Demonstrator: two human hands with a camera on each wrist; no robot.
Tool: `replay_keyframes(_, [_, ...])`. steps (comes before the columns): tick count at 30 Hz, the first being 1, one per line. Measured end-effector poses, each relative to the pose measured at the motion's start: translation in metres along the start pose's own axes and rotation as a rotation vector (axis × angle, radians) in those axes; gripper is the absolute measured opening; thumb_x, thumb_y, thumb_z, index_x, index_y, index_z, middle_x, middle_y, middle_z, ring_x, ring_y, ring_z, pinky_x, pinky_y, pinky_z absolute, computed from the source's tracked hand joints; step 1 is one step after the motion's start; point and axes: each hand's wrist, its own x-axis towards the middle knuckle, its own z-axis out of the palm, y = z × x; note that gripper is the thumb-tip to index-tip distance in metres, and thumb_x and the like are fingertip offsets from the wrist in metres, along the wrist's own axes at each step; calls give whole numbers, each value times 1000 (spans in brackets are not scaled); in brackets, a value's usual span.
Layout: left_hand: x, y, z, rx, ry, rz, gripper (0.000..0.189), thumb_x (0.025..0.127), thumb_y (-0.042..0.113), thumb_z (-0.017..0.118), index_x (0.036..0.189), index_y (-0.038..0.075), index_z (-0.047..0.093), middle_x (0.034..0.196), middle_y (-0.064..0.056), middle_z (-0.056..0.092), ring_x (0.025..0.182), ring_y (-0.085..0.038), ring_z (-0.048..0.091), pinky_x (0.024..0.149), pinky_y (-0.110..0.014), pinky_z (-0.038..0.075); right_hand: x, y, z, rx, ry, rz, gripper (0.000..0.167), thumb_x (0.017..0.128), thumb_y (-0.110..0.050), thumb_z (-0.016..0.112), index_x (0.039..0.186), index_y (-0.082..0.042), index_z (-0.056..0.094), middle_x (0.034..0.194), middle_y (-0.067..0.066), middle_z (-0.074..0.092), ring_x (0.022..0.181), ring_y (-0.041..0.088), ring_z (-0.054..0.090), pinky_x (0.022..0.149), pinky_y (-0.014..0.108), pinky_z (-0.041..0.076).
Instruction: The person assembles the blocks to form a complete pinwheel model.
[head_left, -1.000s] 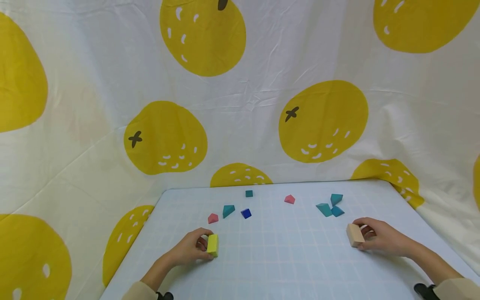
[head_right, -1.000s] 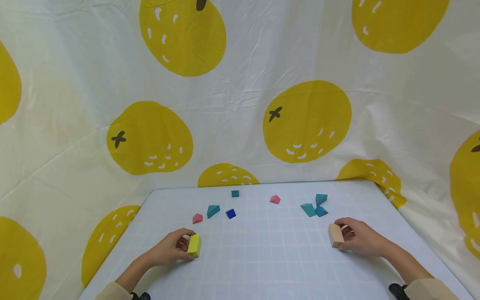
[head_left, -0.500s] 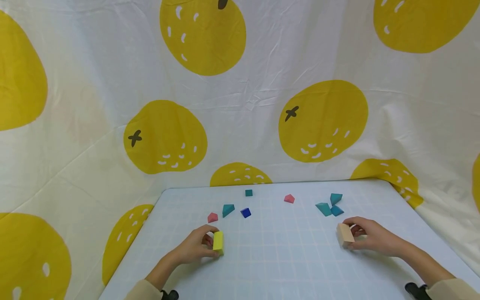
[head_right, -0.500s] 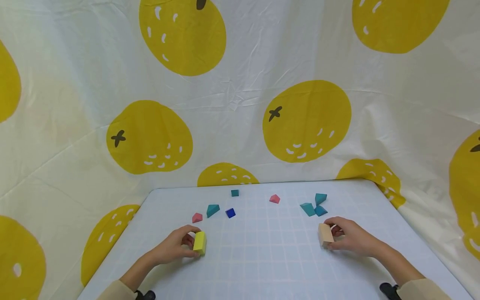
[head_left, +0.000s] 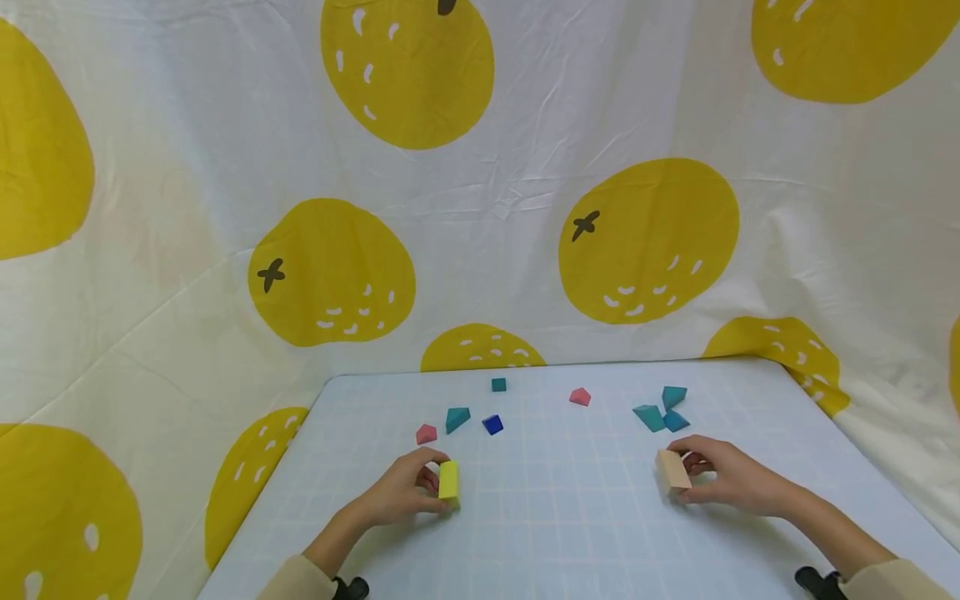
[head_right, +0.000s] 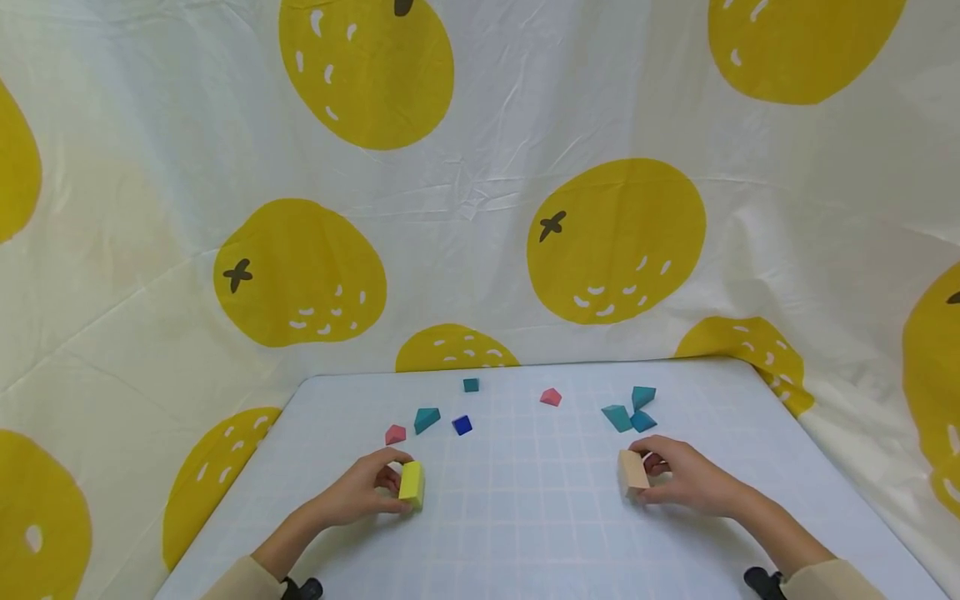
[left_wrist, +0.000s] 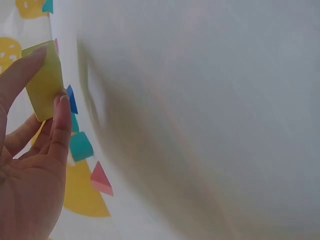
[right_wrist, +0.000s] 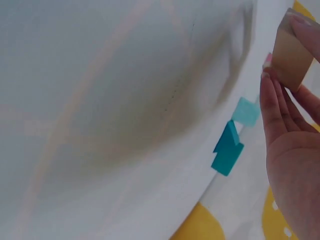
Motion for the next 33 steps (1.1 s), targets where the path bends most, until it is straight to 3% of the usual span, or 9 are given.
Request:
replay_keyframes(9, [6, 6, 8, -5, -21, 25, 66, 78, 30, 91, 133, 12, 59, 118, 1, 61, 95, -17, 61, 85, -27, 57, 9, -11, 13, -2, -13, -46, 63, 86, -30, 84, 135, -2, 57, 126, 9, 62, 101, 10, 61, 88, 26, 55])
replay_keyframes(18, [12, 21, 17, -5, -34, 26, 65, 78, 27, 92, 132, 12, 60, 114, 3, 61, 94, -16, 60, 83, -25, 57, 17, -29, 25, 36, -40, -57, 62, 86, -27, 85, 136, -4, 57, 128, 8, 63, 103, 17, 62, 91, 39, 56])
replay_keyframes(33, [24, 37, 33, 16, -37, 64, 60, 79, 22, 91, 130, 13, 60, 115, 5, 61, 93, -13, 61, 84, -24, 57, 30, -46, 42, 26, -67, -100, 61, 84, -29, 86, 133, -7, 58, 124, 2, 63, 101, 14, 61, 91, 33, 56])
